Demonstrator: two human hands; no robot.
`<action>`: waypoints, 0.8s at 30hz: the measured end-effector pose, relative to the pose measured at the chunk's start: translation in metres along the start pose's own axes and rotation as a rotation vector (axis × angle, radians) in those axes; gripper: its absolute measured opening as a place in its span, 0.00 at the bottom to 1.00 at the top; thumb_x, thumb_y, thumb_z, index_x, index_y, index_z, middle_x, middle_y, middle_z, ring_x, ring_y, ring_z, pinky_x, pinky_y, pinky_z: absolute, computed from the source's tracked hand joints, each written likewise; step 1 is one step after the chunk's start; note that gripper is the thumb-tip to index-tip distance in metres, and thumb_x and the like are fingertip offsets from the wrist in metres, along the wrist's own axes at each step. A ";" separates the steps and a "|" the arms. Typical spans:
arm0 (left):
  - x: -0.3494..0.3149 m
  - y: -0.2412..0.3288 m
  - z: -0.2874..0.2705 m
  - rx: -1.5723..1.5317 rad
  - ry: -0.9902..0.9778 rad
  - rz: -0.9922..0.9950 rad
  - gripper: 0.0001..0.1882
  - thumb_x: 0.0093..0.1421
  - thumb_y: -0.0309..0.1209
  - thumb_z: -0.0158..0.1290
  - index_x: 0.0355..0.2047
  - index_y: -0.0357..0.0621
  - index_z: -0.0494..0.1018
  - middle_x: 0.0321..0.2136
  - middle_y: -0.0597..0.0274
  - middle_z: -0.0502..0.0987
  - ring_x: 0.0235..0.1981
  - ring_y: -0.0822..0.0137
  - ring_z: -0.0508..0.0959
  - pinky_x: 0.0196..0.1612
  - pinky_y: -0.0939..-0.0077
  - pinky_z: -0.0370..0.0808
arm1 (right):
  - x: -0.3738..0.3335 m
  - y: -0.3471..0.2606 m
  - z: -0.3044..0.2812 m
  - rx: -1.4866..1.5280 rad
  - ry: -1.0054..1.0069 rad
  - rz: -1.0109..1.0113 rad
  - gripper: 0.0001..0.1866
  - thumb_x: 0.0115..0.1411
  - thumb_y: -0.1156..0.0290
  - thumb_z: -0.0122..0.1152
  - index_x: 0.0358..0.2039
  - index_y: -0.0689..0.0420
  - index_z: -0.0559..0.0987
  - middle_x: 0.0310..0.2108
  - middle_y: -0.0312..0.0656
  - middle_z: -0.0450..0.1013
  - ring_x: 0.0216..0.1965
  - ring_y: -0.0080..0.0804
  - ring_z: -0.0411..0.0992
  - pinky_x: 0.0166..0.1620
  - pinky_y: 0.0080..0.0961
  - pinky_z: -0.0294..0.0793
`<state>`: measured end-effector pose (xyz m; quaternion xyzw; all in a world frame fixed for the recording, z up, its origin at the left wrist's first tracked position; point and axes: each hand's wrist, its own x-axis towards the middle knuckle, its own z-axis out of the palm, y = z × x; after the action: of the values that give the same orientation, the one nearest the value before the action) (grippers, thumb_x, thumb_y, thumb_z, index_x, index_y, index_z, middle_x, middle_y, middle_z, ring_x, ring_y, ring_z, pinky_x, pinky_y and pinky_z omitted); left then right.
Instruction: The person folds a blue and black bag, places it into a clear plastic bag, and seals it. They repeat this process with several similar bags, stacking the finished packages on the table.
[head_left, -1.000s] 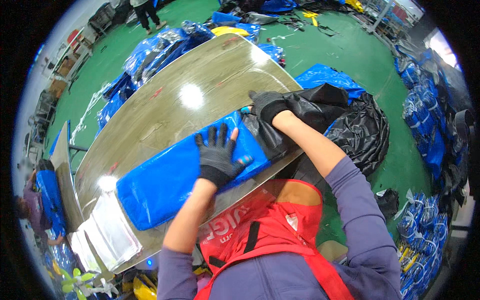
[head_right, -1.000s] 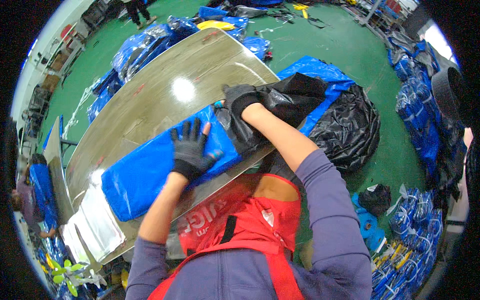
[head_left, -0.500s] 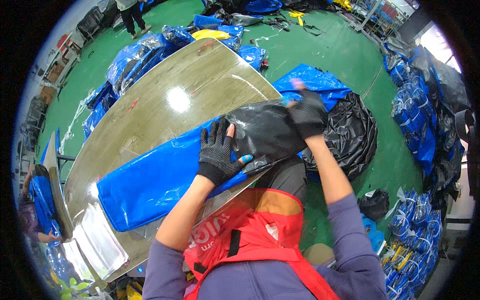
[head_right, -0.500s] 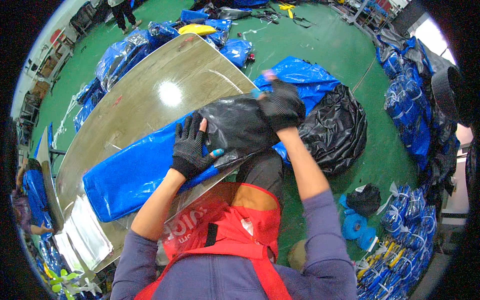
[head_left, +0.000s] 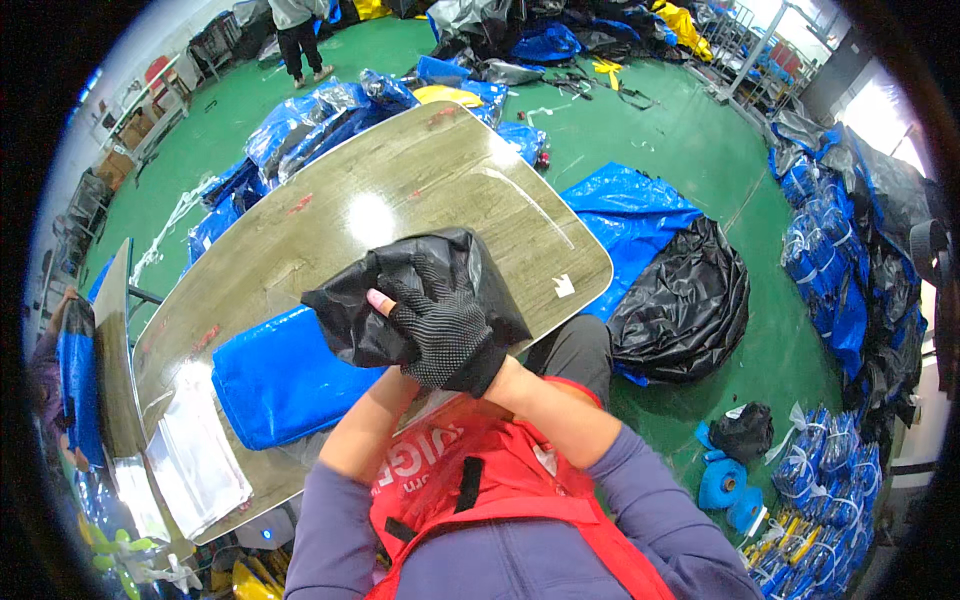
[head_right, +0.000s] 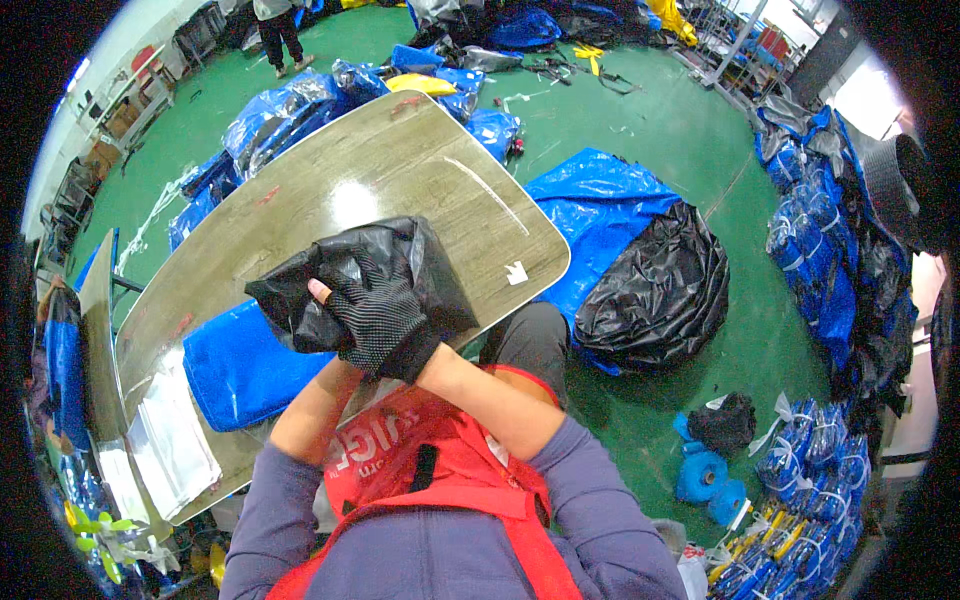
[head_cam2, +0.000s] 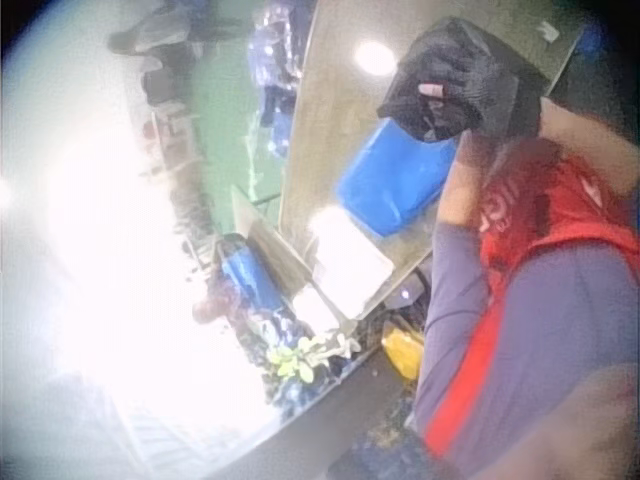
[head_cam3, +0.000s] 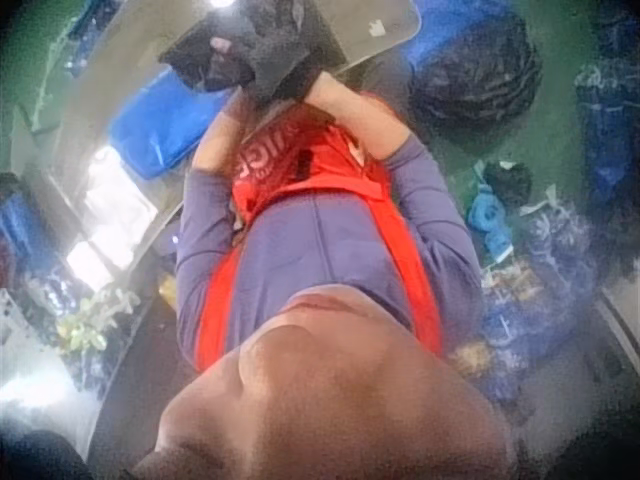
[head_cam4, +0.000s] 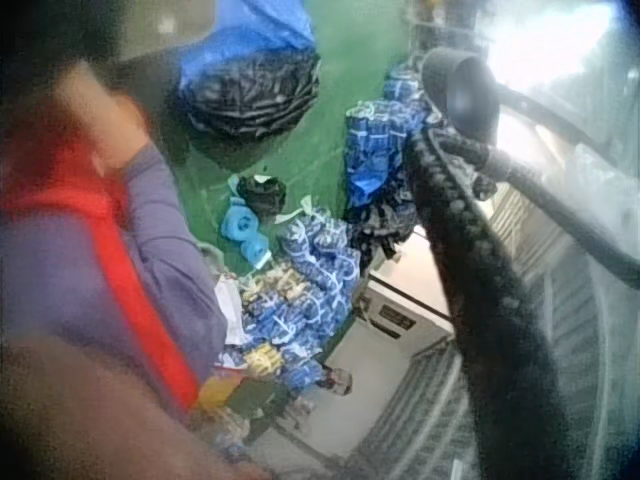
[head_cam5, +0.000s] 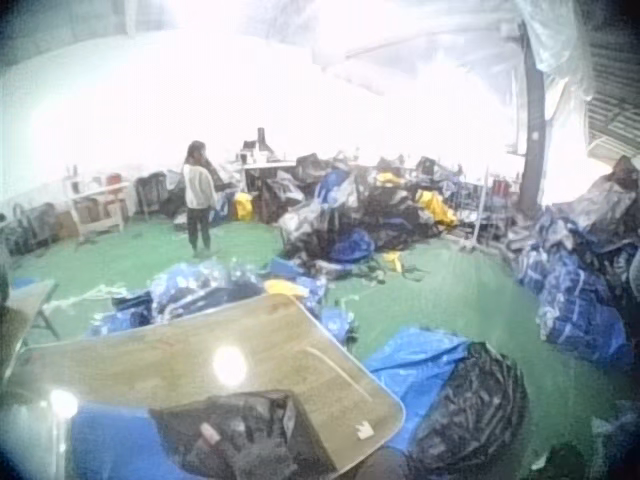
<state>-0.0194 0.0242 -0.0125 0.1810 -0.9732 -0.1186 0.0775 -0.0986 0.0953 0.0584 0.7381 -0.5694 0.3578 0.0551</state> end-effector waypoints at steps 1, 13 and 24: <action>-0.016 0.005 -0.014 -0.064 -0.065 0.028 0.31 0.61 0.54 0.45 0.54 0.42 0.69 0.51 0.50 0.71 0.56 0.50 0.65 0.59 0.55 0.58 | 0.002 -0.006 0.007 0.044 0.019 0.065 0.34 0.49 0.54 0.59 0.58 0.47 0.69 0.58 0.54 0.63 0.60 0.62 0.57 0.61 0.69 0.40; -0.091 -0.076 -0.065 0.061 0.064 -0.215 0.38 0.57 0.56 0.44 0.61 0.43 0.61 0.61 0.44 0.60 0.65 0.41 0.54 0.65 0.37 0.39 | 0.009 0.028 0.015 -0.064 -0.266 0.224 0.38 0.55 0.46 0.54 0.56 0.65 0.67 0.58 0.57 0.62 0.62 0.52 0.56 0.63 0.52 0.49; -0.103 -0.103 -0.038 -0.151 0.184 -0.136 0.36 0.57 0.55 0.45 0.60 0.45 0.63 0.59 0.46 0.64 0.63 0.41 0.58 0.64 0.39 0.43 | 0.031 0.002 0.023 -0.029 -0.484 -0.152 0.54 0.37 0.38 0.65 0.59 0.62 0.65 0.60 0.61 0.57 0.65 0.54 0.51 0.66 0.59 0.38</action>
<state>0.1171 -0.0389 -0.0142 0.2504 -0.9357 -0.1795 0.1718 -0.0871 0.0582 0.0592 0.8421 -0.5139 0.1573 -0.0457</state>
